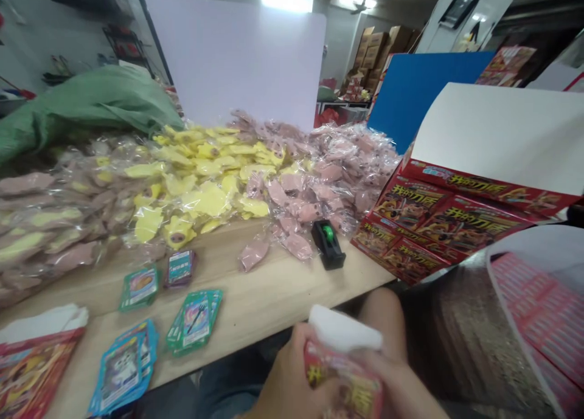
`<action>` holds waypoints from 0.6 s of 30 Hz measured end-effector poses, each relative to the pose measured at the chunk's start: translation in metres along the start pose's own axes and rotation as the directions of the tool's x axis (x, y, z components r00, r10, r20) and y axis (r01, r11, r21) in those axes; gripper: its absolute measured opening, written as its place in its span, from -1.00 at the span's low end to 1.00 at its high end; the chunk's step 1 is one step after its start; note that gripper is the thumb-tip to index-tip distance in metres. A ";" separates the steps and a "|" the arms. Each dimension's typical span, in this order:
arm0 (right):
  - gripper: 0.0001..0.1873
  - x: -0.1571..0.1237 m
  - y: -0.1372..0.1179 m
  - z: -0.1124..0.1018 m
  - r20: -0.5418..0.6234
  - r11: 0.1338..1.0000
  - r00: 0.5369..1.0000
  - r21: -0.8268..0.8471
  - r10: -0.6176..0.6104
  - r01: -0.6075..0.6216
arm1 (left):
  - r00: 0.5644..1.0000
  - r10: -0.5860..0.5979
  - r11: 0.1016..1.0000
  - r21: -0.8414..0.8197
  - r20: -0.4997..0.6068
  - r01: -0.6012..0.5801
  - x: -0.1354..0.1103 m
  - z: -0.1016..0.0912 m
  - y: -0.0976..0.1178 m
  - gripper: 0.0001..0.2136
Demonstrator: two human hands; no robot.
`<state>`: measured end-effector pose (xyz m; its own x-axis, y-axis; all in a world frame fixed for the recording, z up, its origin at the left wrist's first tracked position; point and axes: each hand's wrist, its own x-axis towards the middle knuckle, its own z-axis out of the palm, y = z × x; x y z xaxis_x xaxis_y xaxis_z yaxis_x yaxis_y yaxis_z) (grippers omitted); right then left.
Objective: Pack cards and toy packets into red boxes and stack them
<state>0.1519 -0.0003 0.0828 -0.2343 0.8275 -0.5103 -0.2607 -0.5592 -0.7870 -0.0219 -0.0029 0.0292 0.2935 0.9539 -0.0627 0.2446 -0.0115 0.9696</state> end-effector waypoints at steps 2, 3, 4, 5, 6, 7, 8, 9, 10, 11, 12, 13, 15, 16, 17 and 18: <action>-0.56 0.008 -0.003 -0.007 0.128 0.994 0.991 -0.107 0.035 -0.021 | 0.987 -0.157 0.986 -0.057 -0.023 0.156 0.003 0.009 -0.005 -0.47; -0.53 0.011 -0.006 -0.009 0.210 0.981 0.977 -0.193 0.041 0.000 | 0.978 -0.202 0.976 -0.091 -0.049 0.197 0.004 0.013 -0.007 -0.35; -0.52 0.013 -0.009 -0.009 0.276 0.957 0.961 -0.286 0.026 0.057 | 0.971 -0.227 0.969 -0.120 -0.077 0.217 0.003 0.015 -0.009 -0.22; -0.52 0.016 -0.013 -0.009 0.326 0.916 0.945 -0.380 0.006 0.125 | 0.967 -0.236 0.965 -0.138 -0.100 0.222 0.002 0.017 -0.009 -0.13; -0.54 0.017 -0.016 -0.007 0.360 0.861 0.933 -0.470 -0.013 0.194 | 0.967 -0.233 0.966 -0.145 -0.109 0.216 0.001 0.017 -0.009 -0.08; -0.57 0.019 -0.018 -0.004 0.376 0.798 0.926 -0.545 -0.041 0.257 | 0.970 -0.221 0.968 -0.143 -0.101 0.206 -0.001 0.016 -0.007 -0.07; -0.60 0.021 -0.018 0.000 0.383 0.740 0.921 -0.598 -0.075 0.309 | 0.974 -0.209 0.971 -0.134 -0.088 0.196 -0.003 0.014 -0.004 -0.08; -0.62 0.024 -0.018 0.003 0.389 0.700 0.916 -0.626 -0.100 0.342 | 0.976 -0.201 0.974 -0.119 -0.081 0.190 -0.005 0.011 -0.001 -0.11; -0.62 0.026 -0.018 0.005 0.393 0.685 0.913 -0.635 -0.111 0.357 | 0.976 -0.203 0.976 -0.104 -0.084 0.194 -0.008 0.008 0.002 -0.13; -0.63 0.030 -0.017 0.008 0.398 0.688 0.911 -0.632 -0.105 0.356 | 0.973 -0.210 0.975 -0.094 -0.093 0.202 -0.010 0.005 0.004 -0.14; -0.63 0.032 -0.017 0.009 0.406 0.701 0.910 -0.623 -0.088 0.346 | 0.970 -0.218 0.973 -0.094 -0.104 0.209 -0.013 0.003 0.005 -0.14; -0.63 0.035 -0.018 0.011 0.422 0.710 0.904 -0.618 -0.063 0.338 | 0.969 -0.223 0.972 -0.099 -0.108 0.213 -0.015 0.001 0.005 -0.14; -0.63 0.035 -0.021 0.016 0.471 0.689 0.882 -0.635 -0.013 0.349 | 0.969 -0.224 0.971 -0.112 -0.106 0.212 -0.020 0.001 0.003 -0.12; -0.63 0.032 -0.023 0.019 0.508 0.658 0.861 -0.652 0.011 0.377 | 0.969 -0.221 0.972 -0.111 -0.113 0.208 -0.022 0.002 0.002 -0.11; -0.63 0.026 -0.024 0.022 0.548 0.621 0.836 -0.666 0.032 0.413 | 0.968 -0.214 0.974 -0.104 -0.132 0.201 -0.024 0.003 0.001 -0.10; -0.62 0.020 -0.025 0.024 0.587 0.584 0.808 -0.672 0.047 0.454 | 0.965 -0.203 0.977 -0.099 -0.166 0.189 -0.026 0.002 0.001 -0.07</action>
<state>0.1312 0.0287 0.1010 -0.7516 0.6120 -0.2461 0.3709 0.0836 -0.9249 -0.0270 -0.0282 0.0314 0.0802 0.9726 -0.2182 0.2033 0.1983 0.9588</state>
